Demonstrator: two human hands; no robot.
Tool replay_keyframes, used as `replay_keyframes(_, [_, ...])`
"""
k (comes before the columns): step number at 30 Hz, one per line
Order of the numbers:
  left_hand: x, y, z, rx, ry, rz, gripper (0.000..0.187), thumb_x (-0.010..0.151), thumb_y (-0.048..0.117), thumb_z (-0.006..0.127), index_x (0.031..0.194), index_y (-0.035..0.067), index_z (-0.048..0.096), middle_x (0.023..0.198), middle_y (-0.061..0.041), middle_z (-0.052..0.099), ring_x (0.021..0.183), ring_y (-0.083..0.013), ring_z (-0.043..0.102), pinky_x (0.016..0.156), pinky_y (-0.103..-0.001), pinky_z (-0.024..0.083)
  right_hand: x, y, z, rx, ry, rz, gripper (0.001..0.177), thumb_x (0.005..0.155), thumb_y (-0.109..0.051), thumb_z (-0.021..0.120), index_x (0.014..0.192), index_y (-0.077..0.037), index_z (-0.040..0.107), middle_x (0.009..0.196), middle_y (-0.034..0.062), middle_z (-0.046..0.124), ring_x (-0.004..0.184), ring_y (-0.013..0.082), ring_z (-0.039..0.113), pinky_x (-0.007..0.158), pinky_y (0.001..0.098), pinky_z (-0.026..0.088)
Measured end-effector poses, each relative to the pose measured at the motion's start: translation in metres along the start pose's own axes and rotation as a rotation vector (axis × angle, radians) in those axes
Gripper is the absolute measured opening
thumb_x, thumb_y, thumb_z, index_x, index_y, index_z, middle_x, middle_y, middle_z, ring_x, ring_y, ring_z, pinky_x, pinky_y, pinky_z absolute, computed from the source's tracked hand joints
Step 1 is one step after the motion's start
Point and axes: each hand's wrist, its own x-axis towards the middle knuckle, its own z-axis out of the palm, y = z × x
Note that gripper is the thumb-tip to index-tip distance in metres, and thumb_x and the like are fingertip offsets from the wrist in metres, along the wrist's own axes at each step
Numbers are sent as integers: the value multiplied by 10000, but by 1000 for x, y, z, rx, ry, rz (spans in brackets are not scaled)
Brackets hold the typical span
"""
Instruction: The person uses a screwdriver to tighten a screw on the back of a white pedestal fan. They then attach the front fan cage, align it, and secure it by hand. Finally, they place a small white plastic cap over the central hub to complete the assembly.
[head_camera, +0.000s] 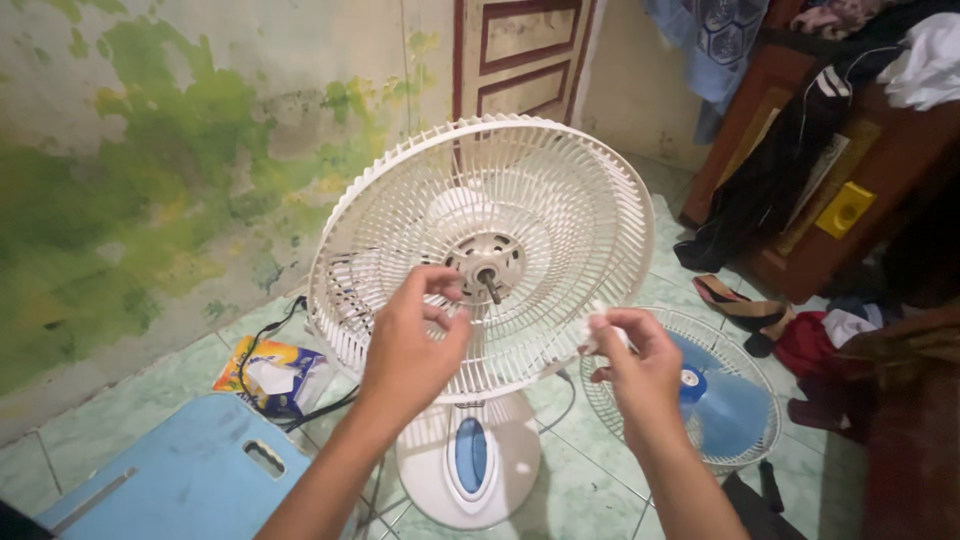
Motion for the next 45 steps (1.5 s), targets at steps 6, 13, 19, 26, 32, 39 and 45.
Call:
replay_keyframes(6, [-4, 16, 22, 155, -39, 134, 445, 761, 103, 758, 1189, 85, 638, 1010, -64, 684, 732, -193, 692, 668, -352, 548, -4, 10, -2, 11, -82, -16, 202, 892, -142, 751, 1034, -16, 684, 937, 53, 716, 746, 120, 660, 546, 279, 486])
replay_keyframes(13, [-2, 9, 35, 385, 96, 319, 181, 808, 138, 788, 976, 91, 742, 963, -63, 700, 806, -272, 701, 675, -406, 547, -13, 6, 3, 96, -72, -32, 171, 894, -94, 739, 1028, -15, 667, 956, 59, 711, 788, 106, 671, 621, 265, 537])
replay_keyframes(19, [-2, -1, 36, 501, 155, 542, 110, 851, 129, 785, 929, 86, 722, 871, -48, 696, 765, -263, 699, 629, -390, 546, -19, -2, 6, 123, -112, -15, 164, 887, -101, 735, 1006, -14, 663, 959, 47, 715, 786, 101, 670, 629, 264, 548])
replay_keyframes(26, [4, -12, 34, 516, 216, 652, 138, 827, 165, 814, 853, 79, 708, 808, -45, 676, 643, -262, 667, 564, -380, 527, -26, -1, 16, 96, -164, 35, 172, 887, -118, 735, 1007, -9, 676, 940, 54, 727, 793, 111, 694, 624, 269, 553])
replay_keyframes(32, [7, -15, 35, 525, 234, 604, 240, 825, 212, 843, 767, 80, 652, 745, -55, 631, 567, -282, 641, 502, -394, 498, -31, 8, 24, 92, -167, 51, 171, 882, -108, 740, 1006, -13, 670, 950, 45, 731, 784, 106, 683, 610, 255, 522])
replay_keyframes(39, [2, -15, 33, 517, 194, 595, 158, 837, 137, 793, 810, 89, 645, 821, -62, 628, 637, -275, 658, 559, -390, 525, -25, 17, 22, 55, -154, 1, 168, 901, -115, 738, 1008, -9, 664, 883, 56, 716, 719, 88, 622, 573, 248, 470])
replay_keyframes(45, [1, -10, 27, 504, 108, 612, 147, 821, 107, 759, 937, 72, 676, 873, -60, 632, 737, -260, 691, 603, -391, 547, -27, 19, 22, 40, -100, -29, 174, 899, -113, 744, 1016, -9, 666, 883, 36, 710, 716, 83, 605, 601, 241, 474])
